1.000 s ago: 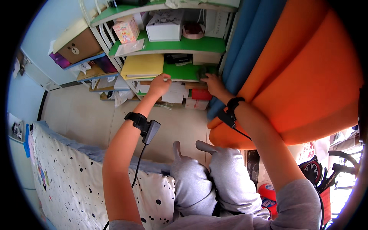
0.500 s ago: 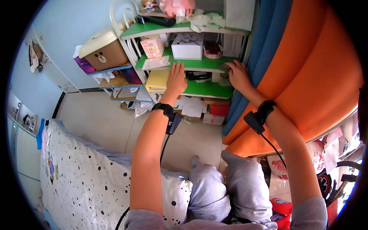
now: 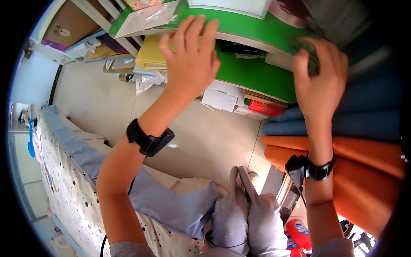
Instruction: The person wipes a red box, a brown box, and a white storage case with a green cloth before cleaning the surface of a sliding closet door by hand with the same cloth.
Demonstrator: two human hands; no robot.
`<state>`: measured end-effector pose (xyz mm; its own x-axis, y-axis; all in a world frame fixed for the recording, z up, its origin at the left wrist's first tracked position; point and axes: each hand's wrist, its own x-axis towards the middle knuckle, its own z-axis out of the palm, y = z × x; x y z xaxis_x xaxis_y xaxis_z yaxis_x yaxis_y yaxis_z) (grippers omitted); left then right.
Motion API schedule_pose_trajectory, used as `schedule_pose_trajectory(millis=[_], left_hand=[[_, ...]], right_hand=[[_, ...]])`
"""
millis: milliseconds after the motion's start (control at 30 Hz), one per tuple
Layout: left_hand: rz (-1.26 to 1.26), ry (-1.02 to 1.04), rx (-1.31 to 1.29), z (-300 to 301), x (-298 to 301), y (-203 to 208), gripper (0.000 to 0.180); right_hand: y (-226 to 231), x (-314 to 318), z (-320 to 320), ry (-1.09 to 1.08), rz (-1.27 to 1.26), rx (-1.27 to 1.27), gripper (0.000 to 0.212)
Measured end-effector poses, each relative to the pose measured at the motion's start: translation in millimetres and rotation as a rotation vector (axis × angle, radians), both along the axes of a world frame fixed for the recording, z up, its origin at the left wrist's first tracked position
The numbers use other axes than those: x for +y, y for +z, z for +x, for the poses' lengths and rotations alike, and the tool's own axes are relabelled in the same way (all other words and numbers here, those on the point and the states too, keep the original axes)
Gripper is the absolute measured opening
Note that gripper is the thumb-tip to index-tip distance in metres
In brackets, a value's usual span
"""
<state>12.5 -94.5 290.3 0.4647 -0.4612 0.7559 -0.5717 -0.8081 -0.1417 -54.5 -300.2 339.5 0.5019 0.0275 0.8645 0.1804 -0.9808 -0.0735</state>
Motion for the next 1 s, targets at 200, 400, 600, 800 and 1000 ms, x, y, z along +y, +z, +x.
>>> schedule_pose_trajectory(millis=[200, 400, 600, 800, 1000], left_hand=[[-0.178, -0.063, 0.207, 0, -13, 2, 0.06], [-0.186, -0.033, 0.379, -20, -10, 18, 0.06], [0.035, 0.088, 0.849, -50, -7, 71, 0.059], [-0.145, 0.015, 1.105, -106, 27, 162, 0.052], [-0.738, -0.058, 1.414, -177, 117, 248, 0.056]], right_hand=[[14, 10, 2, -0.113, 0.031, 0.264, 0.018], [28, 32, -4, -0.156, 0.04, 0.476, 0.022], [28, 25, -24, 0.002, 0.22, 0.76, 0.024], [108, 81, -70, -0.15, 0.958, 1.229, 0.031], [205, 161, -79, 0.558, 1.164, 1.537, 0.035]])
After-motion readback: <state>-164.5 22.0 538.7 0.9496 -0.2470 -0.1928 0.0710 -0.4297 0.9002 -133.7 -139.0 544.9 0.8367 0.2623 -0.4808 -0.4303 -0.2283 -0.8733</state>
